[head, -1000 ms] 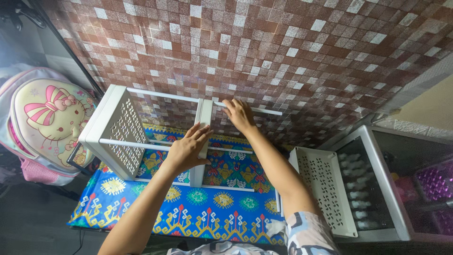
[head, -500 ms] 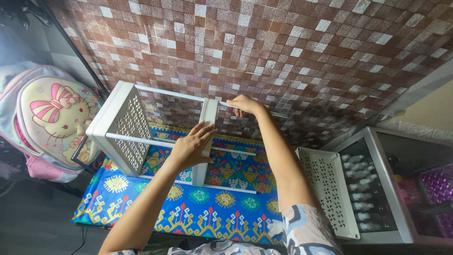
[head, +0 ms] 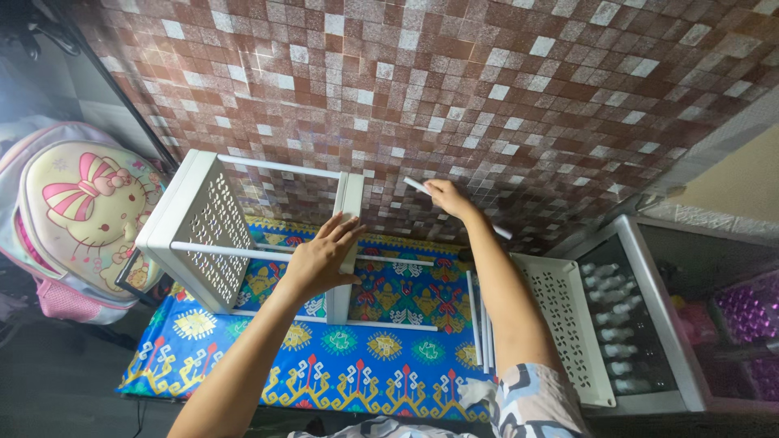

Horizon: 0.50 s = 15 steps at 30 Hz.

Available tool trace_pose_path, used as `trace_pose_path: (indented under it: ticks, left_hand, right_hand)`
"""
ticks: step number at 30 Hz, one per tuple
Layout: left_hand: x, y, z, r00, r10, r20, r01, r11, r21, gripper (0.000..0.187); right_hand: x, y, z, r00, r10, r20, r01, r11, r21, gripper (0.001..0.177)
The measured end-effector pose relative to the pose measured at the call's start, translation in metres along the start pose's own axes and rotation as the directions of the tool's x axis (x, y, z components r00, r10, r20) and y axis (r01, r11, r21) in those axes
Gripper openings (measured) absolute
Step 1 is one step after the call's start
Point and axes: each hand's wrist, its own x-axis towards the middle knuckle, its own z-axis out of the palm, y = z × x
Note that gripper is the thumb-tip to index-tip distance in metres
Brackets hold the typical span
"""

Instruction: The person disassembles a white plastic shelving unit on a patterned table. They remove the side panels and horizontal support rods one by one, placing them on the table. The task is shown from start to finish, ending with the unit fully taken apart.

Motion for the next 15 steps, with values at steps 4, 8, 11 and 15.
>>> trace_pose_path:
  ticks: [4,8,11,15]
  left_hand:
    - [0.000,0.004,-0.004,1.000,0.006,-0.030,-0.006,1.000,-0.017,0.105]
    - [0.001,0.004,-0.005,1.000,0.013,-0.009,-0.013,1.000,0.010,0.106]
    - [0.002,0.005,-0.008,0.999,0.028,-0.033,-0.027,1.000,0.003,0.103]
    - [0.003,0.009,-0.009,0.999,0.018,-0.027,-0.018,1.000,0.000,0.107]
  right_hand:
    - [-0.043,0.062,0.007,0.944,0.328,-0.038,-0.320,0.936,0.145,0.033]
    - [-0.124,0.102,0.066,0.835,0.535,-0.127,-0.535,0.844,0.034,0.046]
    - [-0.179,0.114,0.116,0.857,0.395,-0.331,-0.482,0.843,-0.241,0.046]
    - [-0.217,0.112,0.146,0.772,0.416,-0.481,-0.595,0.741,-0.313,0.035]
